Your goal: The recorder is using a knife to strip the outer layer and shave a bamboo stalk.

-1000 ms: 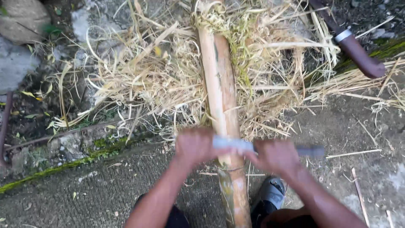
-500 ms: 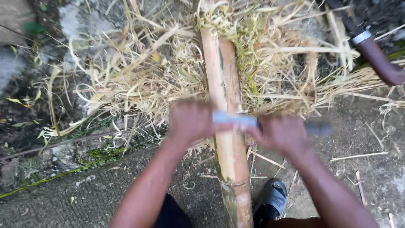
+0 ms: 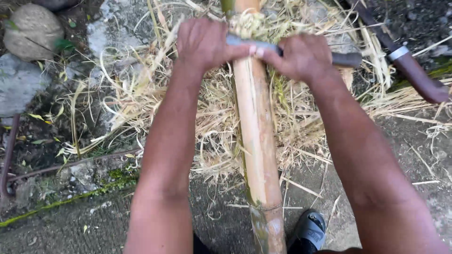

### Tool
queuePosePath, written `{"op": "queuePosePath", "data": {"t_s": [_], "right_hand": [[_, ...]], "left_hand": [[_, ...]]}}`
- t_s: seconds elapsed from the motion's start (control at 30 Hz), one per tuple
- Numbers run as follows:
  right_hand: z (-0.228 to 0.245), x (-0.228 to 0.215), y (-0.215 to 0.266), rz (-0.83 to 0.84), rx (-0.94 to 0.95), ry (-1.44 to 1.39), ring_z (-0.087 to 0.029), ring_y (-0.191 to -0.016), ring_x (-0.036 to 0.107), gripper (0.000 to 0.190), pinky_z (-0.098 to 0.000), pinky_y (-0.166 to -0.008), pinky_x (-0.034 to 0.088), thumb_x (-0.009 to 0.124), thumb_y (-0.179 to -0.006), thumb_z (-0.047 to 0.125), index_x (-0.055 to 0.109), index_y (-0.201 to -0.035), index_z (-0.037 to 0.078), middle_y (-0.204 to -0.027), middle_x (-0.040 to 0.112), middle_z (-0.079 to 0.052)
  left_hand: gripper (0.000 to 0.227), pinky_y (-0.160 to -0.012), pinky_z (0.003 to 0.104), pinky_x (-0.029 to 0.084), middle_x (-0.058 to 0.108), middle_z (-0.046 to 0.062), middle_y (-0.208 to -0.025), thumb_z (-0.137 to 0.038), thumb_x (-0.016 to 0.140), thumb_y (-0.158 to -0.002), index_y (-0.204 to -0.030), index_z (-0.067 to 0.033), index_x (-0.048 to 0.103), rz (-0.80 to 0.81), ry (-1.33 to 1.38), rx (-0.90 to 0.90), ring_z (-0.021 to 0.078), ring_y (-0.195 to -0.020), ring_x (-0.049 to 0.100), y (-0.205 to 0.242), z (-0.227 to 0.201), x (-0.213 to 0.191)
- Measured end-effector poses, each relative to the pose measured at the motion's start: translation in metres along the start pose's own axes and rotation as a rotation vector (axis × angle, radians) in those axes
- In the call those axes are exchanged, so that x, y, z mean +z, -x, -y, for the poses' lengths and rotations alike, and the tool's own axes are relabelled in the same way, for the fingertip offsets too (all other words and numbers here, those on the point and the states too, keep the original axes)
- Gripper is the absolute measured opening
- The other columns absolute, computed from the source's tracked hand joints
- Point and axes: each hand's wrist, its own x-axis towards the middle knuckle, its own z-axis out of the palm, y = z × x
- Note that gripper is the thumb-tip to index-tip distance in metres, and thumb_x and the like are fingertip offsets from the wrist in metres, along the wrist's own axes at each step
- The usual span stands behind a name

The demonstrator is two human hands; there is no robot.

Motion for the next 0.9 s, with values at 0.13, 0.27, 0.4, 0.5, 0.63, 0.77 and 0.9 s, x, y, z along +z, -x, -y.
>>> {"op": "queuePosePath", "data": {"t_s": [0.13,0.27,0.4,0.5,0.63,0.77,0.9], "right_hand": [[0.007,0.017,0.066,-0.361,-0.214,0.04,-0.03,-0.071,0.064,0.09,-0.0499,-0.075,0.05,0.023,-0.097,0.094,0.074,-0.075,0.022,-0.066,0.06,-0.008],[0.033,0.002,0.138,0.219,0.014,0.037,-0.021,-0.055,0.061,0.087,-0.0438,-0.06,0.048,0.021,-0.087,0.09,0.069,-0.076,0.019,-0.057,0.057,-0.005],[0.041,0.034,0.208,0.196,-0.041,0.0,-0.018,-0.05,0.061,0.077,-0.042,-0.056,0.047,0.032,-0.086,0.085,0.07,-0.073,0.019,-0.053,0.061,-0.002],[0.05,0.057,0.267,0.266,0.009,-0.066,-0.019,-0.051,0.065,0.07,-0.0424,-0.054,0.055,0.037,-0.085,0.081,0.071,-0.078,0.02,-0.055,0.063,-0.003],[0.053,0.052,0.28,0.285,-0.005,-0.084,-0.019,-0.047,0.064,0.07,-0.0423,-0.053,0.054,0.037,-0.085,0.081,0.071,-0.077,0.021,-0.051,0.062,-0.003],[0.033,0.043,0.211,0.279,-0.091,0.102,-0.015,-0.043,0.053,0.079,-0.0388,-0.046,0.051,0.025,-0.087,0.086,0.067,-0.074,0.02,-0.05,0.052,0.002],[0.036,0.0,0.131,0.31,-0.03,0.03,-0.016,-0.047,0.054,0.086,-0.0393,-0.05,0.049,0.018,-0.086,0.088,0.065,-0.07,0.018,-0.051,0.049,0.0]], "left_hand": [[0.094,-0.064,0.041,0.048,0.067,0.005,-0.068,-0.105,0.048,-0.073,-0.076,-0.0141,0.075,-0.333,0.098,0.137,0.0223,-0.067,0.066,0.061,-0.02,0.044],[0.089,-0.043,0.04,0.045,0.062,0.004,-0.058,-0.099,0.042,-0.075,-0.074,-0.0145,0.072,-0.046,0.109,0.013,0.0176,-0.048,0.062,0.132,-0.053,0.052],[0.088,-0.038,0.036,0.043,0.061,0.002,-0.054,-0.098,0.045,-0.071,-0.068,-0.0143,0.07,-0.08,0.131,0.082,0.0172,-0.045,0.059,0.198,-0.079,0.056],[0.085,-0.036,0.038,0.044,0.06,0.003,-0.052,-0.097,0.048,-0.069,-0.067,-0.0148,0.069,-0.026,0.135,0.102,0.0178,-0.044,0.058,0.252,-0.101,0.061],[0.089,-0.043,0.034,0.045,0.06,0.001,-0.055,-0.099,0.046,-0.072,-0.07,-0.0122,0.067,-0.123,0.231,0.096,0.0162,-0.044,0.058,0.271,-0.104,0.084],[0.091,-0.036,0.033,0.04,0.058,-0.001,-0.055,-0.103,0.034,-0.069,-0.066,-0.0171,0.065,0.055,0.044,0.067,0.013,-0.043,0.055,0.204,-0.08,0.078],[0.094,-0.039,0.034,0.036,0.058,0.001,-0.058,-0.102,0.019,-0.068,-0.072,-0.0206,0.066,0.243,0.093,-0.05,0.0135,-0.048,0.057,0.127,-0.046,0.037]]}}
